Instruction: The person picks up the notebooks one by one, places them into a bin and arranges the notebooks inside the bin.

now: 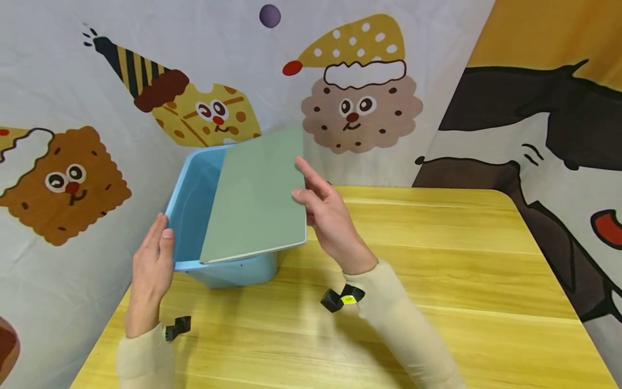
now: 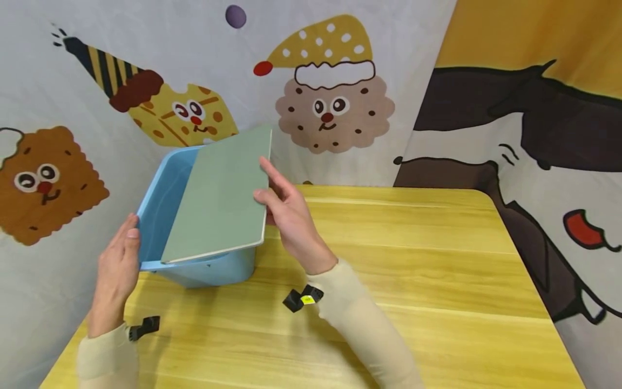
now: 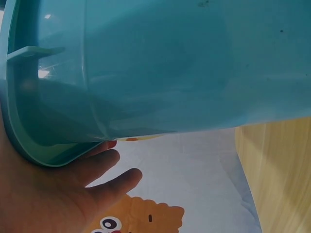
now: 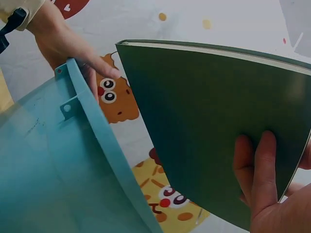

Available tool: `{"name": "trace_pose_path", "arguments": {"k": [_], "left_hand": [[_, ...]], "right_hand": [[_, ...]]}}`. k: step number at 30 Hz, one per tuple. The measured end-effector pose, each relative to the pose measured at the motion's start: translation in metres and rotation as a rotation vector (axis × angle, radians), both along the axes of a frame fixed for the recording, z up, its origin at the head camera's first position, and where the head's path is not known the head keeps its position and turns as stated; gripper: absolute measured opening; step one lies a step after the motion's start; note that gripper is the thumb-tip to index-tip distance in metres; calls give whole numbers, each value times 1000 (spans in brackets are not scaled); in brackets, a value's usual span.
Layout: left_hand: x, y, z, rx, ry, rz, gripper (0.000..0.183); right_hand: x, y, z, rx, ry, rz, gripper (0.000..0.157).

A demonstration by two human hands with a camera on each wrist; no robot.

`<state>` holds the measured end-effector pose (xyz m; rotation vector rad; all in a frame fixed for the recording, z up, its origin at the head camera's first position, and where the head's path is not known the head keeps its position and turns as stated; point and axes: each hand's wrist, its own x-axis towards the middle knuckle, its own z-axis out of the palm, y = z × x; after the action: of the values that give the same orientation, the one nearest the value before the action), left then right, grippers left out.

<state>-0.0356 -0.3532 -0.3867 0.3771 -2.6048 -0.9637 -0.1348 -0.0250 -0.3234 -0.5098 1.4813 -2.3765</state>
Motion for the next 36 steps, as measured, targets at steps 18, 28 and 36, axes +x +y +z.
{"name": "trace_pose_path", "arguments": {"k": [18,28,36], "left_hand": [[-1,-1,0,13,25,-1,73],[-1,-1,0,25,35,5,73],[-2,2,0,21,33,4,75]], "right_hand": [[-17,-48,-14,61,-2,39,61],[-17,-74,-17,143,-17,95,63],[-17,-85,-15,181,9,116,64]]}}
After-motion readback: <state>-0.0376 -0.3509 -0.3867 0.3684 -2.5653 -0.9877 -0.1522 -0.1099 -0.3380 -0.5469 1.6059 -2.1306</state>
